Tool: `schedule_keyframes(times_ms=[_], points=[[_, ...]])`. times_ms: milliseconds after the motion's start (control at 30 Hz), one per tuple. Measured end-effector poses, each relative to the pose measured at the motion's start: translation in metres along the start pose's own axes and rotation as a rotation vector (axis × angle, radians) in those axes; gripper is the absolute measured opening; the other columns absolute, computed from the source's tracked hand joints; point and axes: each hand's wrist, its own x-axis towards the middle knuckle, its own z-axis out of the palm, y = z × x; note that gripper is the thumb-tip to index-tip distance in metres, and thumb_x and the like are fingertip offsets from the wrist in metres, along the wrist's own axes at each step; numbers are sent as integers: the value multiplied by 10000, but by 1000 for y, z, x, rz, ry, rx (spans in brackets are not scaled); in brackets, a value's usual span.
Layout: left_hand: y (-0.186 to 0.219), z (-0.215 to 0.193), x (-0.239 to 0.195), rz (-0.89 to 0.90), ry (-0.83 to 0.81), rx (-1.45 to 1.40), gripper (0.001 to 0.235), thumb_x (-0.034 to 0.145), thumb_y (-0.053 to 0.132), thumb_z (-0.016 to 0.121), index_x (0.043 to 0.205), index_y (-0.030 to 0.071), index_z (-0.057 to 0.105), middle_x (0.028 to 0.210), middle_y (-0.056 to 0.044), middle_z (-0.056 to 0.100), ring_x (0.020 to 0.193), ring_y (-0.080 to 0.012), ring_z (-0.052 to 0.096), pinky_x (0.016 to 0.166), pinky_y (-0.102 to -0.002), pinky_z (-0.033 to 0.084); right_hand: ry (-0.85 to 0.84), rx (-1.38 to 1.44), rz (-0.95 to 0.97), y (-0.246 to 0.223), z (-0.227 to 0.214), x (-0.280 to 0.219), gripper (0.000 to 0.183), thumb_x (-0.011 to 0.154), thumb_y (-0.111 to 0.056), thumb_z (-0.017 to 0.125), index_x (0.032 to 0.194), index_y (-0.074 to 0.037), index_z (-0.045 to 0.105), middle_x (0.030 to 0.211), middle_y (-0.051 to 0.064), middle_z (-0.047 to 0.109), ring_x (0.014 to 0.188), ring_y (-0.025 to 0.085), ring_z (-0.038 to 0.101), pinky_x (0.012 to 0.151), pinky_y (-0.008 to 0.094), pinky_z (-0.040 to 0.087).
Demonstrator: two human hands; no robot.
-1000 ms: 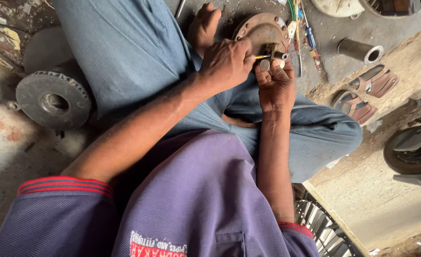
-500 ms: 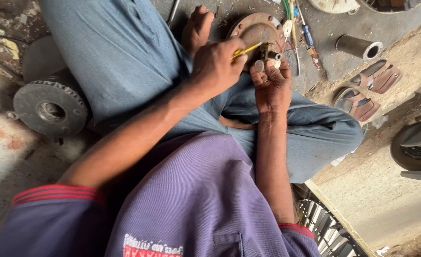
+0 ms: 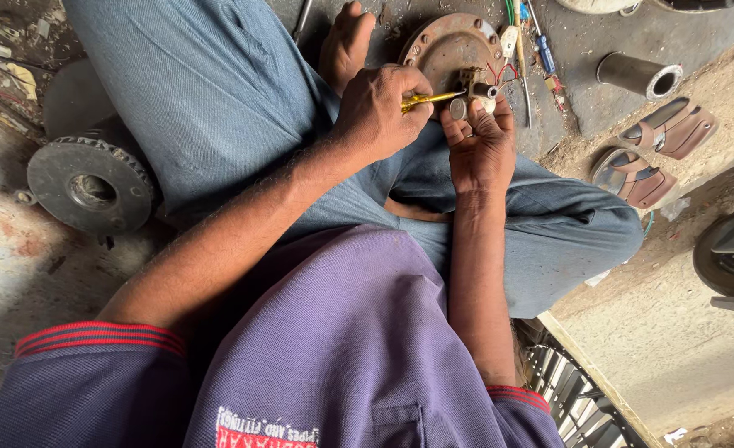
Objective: The person uses a screwdriver to loosen components on a motor assembly while sitting on the floor. They use pliers to handle small parts and wires, moving the motor and its housing to access different sections.
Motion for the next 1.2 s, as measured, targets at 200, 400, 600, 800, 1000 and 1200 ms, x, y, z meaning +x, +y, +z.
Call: schedule_keyframes(times_ms=[200,400,600,800,1000,1200], points=[[-4,1,0,-135,-119,-15,159,880,192,797,946,89,696,859,-71,733,789,-213,739,735,-373,590,6,-3,1,0,-1,1,346,993,-27,648,1317,-52,532,1150,124,683,995,263,718,892,427,649],[-1,4,2,3,-11,2,142,848,150,795,943,102,701,928,-70,730,849,-222,739,744,-366,591,14,1,1,0,-1,2,351,997,-25,649,1324,-54,526,1155,126,684,984,259,716,890,423,652],[-4,6,-1,101,-26,-116,284,921,162,753,1094,-30,635,992,-154,669,872,-282,702,710,-371,572,4,8,-13,1,-3,3,360,994,-13,638,1331,-59,519,1179,132,673,1029,270,703,918,444,648],[-13,9,1,59,-99,-30,101,955,157,726,938,57,731,841,-104,744,768,-261,737,739,-437,577,42,-11,-11,-1,0,2,415,1003,-13,625,1386,-112,500,1192,131,666,1039,280,700,920,453,633],[-5,5,11,28,-135,-107,119,962,156,696,972,38,708,890,-128,751,816,-261,747,790,-418,584,9,-32,-5,-5,2,1,496,984,-7,598,1439,-170,487,1187,130,669,998,274,698,898,449,631],[-11,4,13,214,-55,129,137,848,207,726,904,84,752,867,-96,742,874,-301,697,790,-442,544,-15,-20,9,-3,-7,6,420,1024,-8,574,1427,-109,507,1200,119,664,1031,285,702,952,472,620]])
